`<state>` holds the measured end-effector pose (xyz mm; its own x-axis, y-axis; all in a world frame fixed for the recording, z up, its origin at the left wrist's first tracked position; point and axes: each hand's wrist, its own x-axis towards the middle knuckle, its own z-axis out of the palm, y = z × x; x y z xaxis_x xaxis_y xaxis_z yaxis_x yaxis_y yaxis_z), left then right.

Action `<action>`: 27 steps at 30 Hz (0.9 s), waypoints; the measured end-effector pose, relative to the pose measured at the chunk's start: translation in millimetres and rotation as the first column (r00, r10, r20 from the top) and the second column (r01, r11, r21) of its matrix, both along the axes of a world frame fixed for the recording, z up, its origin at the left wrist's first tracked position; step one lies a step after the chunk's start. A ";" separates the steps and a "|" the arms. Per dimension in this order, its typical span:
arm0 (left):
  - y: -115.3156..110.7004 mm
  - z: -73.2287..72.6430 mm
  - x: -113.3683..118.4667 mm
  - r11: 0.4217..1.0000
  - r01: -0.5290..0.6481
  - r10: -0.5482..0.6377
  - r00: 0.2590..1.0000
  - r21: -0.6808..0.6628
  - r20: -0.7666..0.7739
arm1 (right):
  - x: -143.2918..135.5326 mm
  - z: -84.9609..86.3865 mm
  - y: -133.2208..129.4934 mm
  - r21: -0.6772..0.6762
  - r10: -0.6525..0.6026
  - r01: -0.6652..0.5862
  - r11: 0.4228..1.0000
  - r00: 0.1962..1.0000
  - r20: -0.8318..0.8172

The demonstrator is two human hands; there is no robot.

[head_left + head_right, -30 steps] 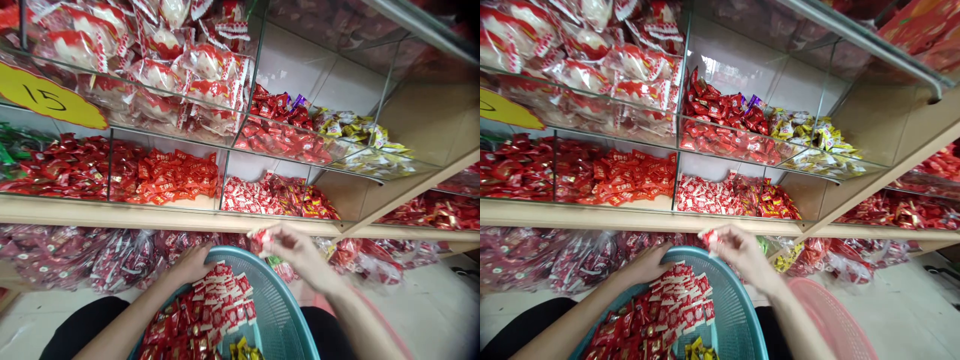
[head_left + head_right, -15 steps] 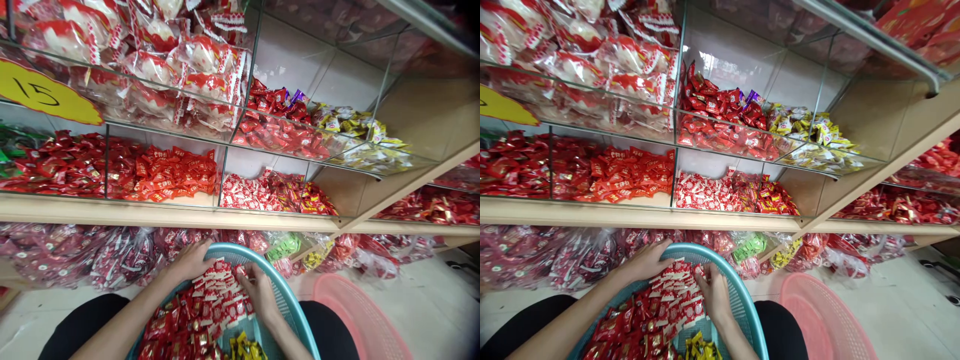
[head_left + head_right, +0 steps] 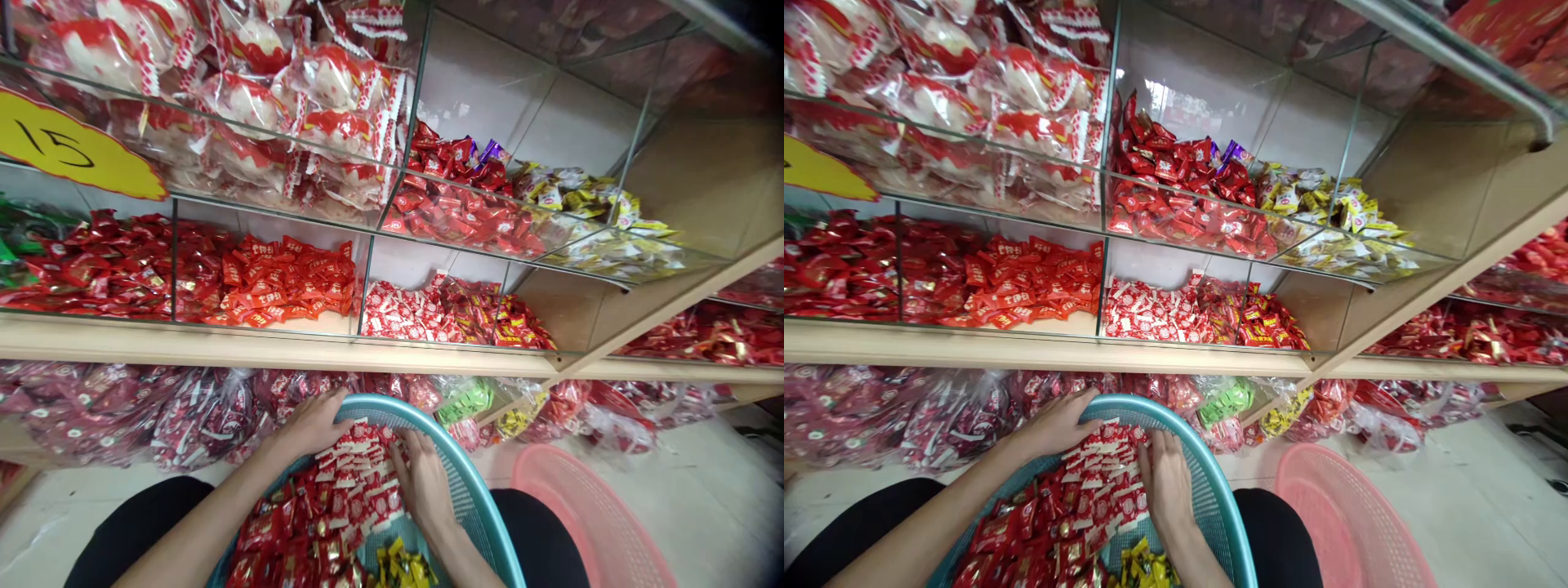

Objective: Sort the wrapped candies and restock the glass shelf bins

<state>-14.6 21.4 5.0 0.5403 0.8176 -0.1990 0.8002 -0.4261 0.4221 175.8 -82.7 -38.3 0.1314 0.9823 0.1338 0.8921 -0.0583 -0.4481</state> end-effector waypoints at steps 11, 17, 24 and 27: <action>1.4 -5.6 -0.1 1.000 0.019 -0.019 1.000 0.021 0.015 | 1.3 7.7 -22.9 -0.190 0.152 -0.113 0.975 0.967 0.203; 1.1 -5.0 0.0 0.999 0.028 -0.028 0.999 0.024 0.015 | -1.0 7.7 -24.9 -0.298 0.202 -0.145 0.943 0.965 0.170; -0.9 -0.2 0.3 1.000 0.001 -0.001 1.000 0.012 0.005 | 1.0 10.8 -22.0 -0.373 0.217 -0.131 0.919 0.956 0.198; -1.7 1.2 -0.4 1.000 -0.015 0.015 1.000 -0.003 0.007 | 8.2 50.5 -13.3 -0.440 0.286 -0.204 0.875 0.950 0.127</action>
<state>-15.0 19.7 6.2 0.5293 0.8250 -0.1982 0.8037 -0.4126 0.4289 184.0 -96.1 12.2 -0.1076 0.9490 -0.2963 0.9654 0.0285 -0.2592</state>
